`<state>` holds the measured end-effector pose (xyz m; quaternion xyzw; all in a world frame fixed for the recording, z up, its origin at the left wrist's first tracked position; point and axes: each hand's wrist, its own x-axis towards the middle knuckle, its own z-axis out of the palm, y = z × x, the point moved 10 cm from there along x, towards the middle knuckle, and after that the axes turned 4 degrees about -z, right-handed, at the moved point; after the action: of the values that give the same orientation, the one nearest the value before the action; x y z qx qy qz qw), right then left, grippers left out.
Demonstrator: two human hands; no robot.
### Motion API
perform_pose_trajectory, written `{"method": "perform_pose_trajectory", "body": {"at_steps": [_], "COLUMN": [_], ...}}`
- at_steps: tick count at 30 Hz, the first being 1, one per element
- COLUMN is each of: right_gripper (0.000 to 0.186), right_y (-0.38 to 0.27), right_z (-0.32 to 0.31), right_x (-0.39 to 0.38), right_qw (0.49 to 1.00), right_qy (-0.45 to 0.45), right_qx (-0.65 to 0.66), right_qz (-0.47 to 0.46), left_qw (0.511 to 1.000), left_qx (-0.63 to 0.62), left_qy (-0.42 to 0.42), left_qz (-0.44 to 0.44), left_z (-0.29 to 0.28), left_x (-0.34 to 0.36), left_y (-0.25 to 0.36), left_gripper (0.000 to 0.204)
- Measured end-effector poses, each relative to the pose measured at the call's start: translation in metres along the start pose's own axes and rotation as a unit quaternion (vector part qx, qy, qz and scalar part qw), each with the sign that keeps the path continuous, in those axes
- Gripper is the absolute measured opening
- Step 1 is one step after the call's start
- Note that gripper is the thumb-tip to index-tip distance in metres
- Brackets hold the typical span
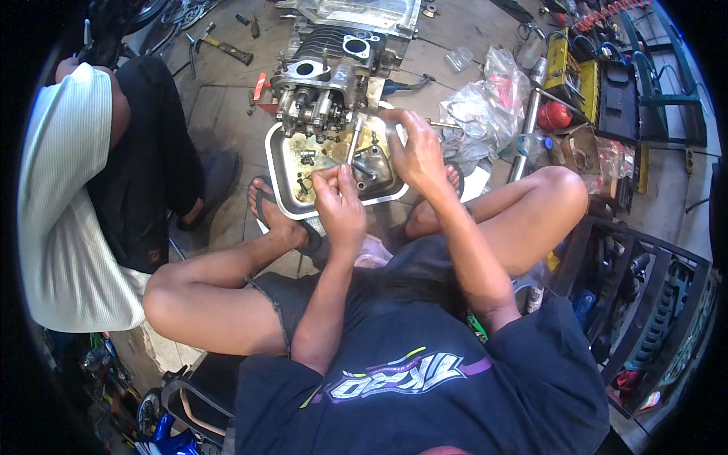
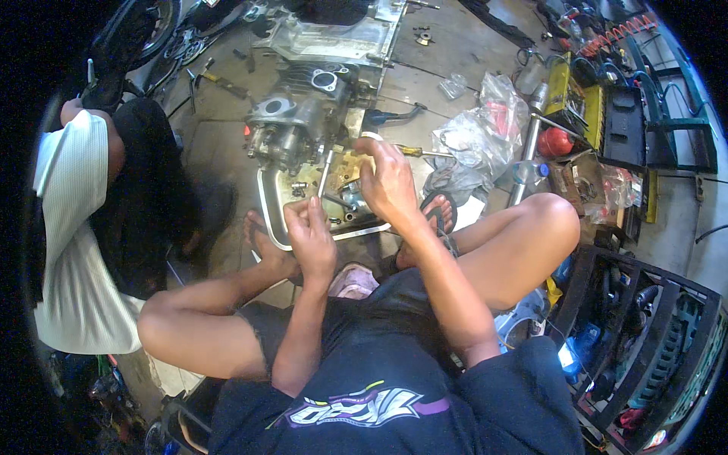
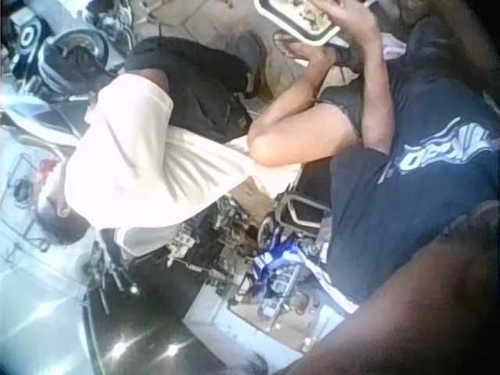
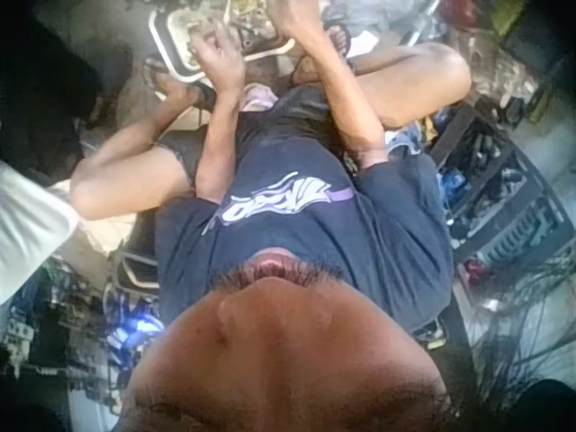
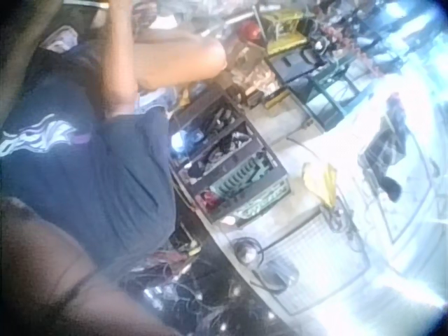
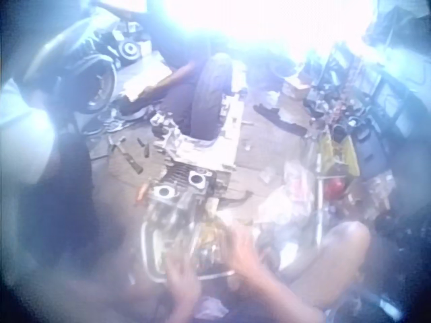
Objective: The person cleans and reassembles engine parts in a metal tray, then uses a socket wrench to tighten bolts on an engine cylinder head while sitting on the floor of a repair shop.
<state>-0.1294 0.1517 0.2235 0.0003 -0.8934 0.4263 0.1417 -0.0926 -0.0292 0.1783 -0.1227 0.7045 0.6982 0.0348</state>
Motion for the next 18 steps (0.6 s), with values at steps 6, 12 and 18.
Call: {"method": "perform_pose_trajectory", "body": {"at_steps": [6, 12, 18], "right_gripper": [0.027, 0.025, 0.03], "right_y": [0.03, -0.014, -0.07], "right_z": [0.051, -0.043, -0.094], "right_x": [-0.054, -0.018, 0.019], "right_qw": [0.957, 0.97, 0.995], "right_qy": [-0.281, -0.225, -0.038], "right_qx": [0.024, -0.002, -0.088], "right_qz": [0.074, 0.097, -0.004], "left_qw": [0.956, 0.927, 0.919], "left_qx": [-0.286, -0.353, -0.354], "left_qy": [-0.031, -0.025, -0.014], "left_qz": [-0.059, -0.124, -0.174], "left_z": [0.008, 0.027, 0.045], "left_x": [0.004, 0.005, 0.013], "left_y": [0.008, 0.011, 0.029], "left_gripper": [0.014, 0.017, 0.014]}}
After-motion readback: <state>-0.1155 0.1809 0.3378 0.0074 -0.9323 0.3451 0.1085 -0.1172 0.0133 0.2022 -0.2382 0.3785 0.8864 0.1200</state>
